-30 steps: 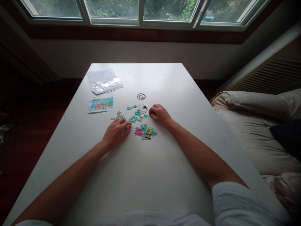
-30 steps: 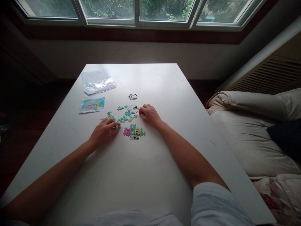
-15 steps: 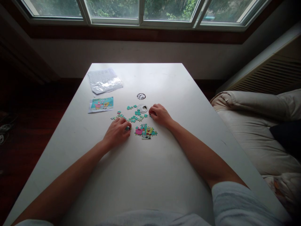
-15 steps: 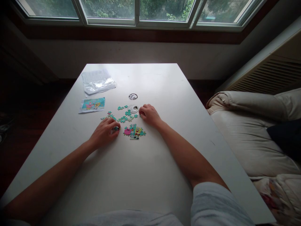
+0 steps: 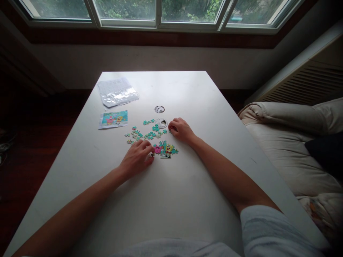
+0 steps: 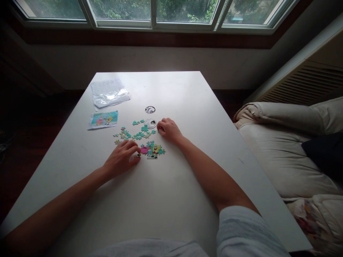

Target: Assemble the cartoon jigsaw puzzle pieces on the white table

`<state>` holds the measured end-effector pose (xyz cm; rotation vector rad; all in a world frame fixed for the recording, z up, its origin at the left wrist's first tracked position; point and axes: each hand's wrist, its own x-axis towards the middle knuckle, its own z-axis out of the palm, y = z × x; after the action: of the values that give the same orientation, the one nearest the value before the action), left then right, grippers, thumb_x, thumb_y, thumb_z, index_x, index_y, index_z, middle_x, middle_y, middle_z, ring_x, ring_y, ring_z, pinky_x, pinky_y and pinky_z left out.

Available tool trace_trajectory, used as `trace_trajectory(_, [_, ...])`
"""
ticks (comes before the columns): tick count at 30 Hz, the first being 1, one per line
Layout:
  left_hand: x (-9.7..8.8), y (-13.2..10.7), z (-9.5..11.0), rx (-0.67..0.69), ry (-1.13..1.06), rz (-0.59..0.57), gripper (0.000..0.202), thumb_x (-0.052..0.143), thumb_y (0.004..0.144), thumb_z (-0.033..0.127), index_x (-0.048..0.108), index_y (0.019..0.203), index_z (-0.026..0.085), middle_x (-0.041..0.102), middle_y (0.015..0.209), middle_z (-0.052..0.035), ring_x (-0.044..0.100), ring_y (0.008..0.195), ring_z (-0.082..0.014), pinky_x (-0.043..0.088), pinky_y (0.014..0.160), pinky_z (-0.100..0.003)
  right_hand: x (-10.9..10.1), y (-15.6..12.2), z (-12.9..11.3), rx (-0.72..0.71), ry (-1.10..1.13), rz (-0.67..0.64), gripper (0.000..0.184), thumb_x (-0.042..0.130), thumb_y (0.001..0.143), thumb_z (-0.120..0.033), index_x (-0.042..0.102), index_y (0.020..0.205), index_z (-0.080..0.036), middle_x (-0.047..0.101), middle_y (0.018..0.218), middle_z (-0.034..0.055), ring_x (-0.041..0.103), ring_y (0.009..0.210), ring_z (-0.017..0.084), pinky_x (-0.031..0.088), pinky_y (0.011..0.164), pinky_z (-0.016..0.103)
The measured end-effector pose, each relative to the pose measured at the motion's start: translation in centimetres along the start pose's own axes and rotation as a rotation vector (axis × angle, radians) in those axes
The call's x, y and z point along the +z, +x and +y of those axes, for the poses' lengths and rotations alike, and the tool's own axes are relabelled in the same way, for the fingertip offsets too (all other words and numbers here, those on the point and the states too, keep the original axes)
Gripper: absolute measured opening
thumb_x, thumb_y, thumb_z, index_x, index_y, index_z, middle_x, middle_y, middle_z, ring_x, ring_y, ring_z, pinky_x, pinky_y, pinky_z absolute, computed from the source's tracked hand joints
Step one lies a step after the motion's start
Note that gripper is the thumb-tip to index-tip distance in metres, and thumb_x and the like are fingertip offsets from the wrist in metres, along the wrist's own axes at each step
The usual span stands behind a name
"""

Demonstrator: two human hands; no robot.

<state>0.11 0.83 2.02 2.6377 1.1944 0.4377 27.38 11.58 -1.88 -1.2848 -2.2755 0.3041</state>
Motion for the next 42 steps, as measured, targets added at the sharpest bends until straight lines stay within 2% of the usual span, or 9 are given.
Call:
trace_trajectory(11, [0.66,-0.01,0.12,0.002,0.007,0.017,0.019,0.062,0.091,0.026,0.068,0.109,0.027,0.063,0.109,-0.0061,0.054,0.101,-0.0237,0.046,0.092,-0.041,-0.04,0.1,-0.27,0.0,-0.001,0.009,0.015,0.054,0.085,-0.012,0.066,0.084,-0.022,0.062,0.089,0.0068,0.051,0.089,0.023,0.04,0.082,0.036])
trace_trajectory(19, [0.94,-0.06,-0.09,0.003,0.022,0.034,0.015,0.062,0.092,0.028,0.067,0.106,0.025,0.063,0.109,-0.007,0.055,0.1,-0.0234,0.047,0.091,-0.041,0.07,0.05,-0.18,-0.001,-0.003,0.012,0.015,0.055,0.084,-0.012,0.065,0.083,-0.022,0.061,0.089,0.0065,0.051,0.089,0.023,0.041,0.082,0.037])
trace_trajectory(42, [1.0,0.08,-0.67,0.04,-0.049,0.053,0.02,0.055,0.094,0.023,0.068,0.109,0.025,0.066,0.129,-0.004,0.058,0.121,-0.0225,0.045,0.106,-0.043,0.14,0.03,0.0,0.002,-0.002,0.007,0.017,0.055,0.085,-0.012,0.067,0.086,-0.023,0.063,0.09,0.0068,0.051,0.089,0.024,0.041,0.082,0.037])
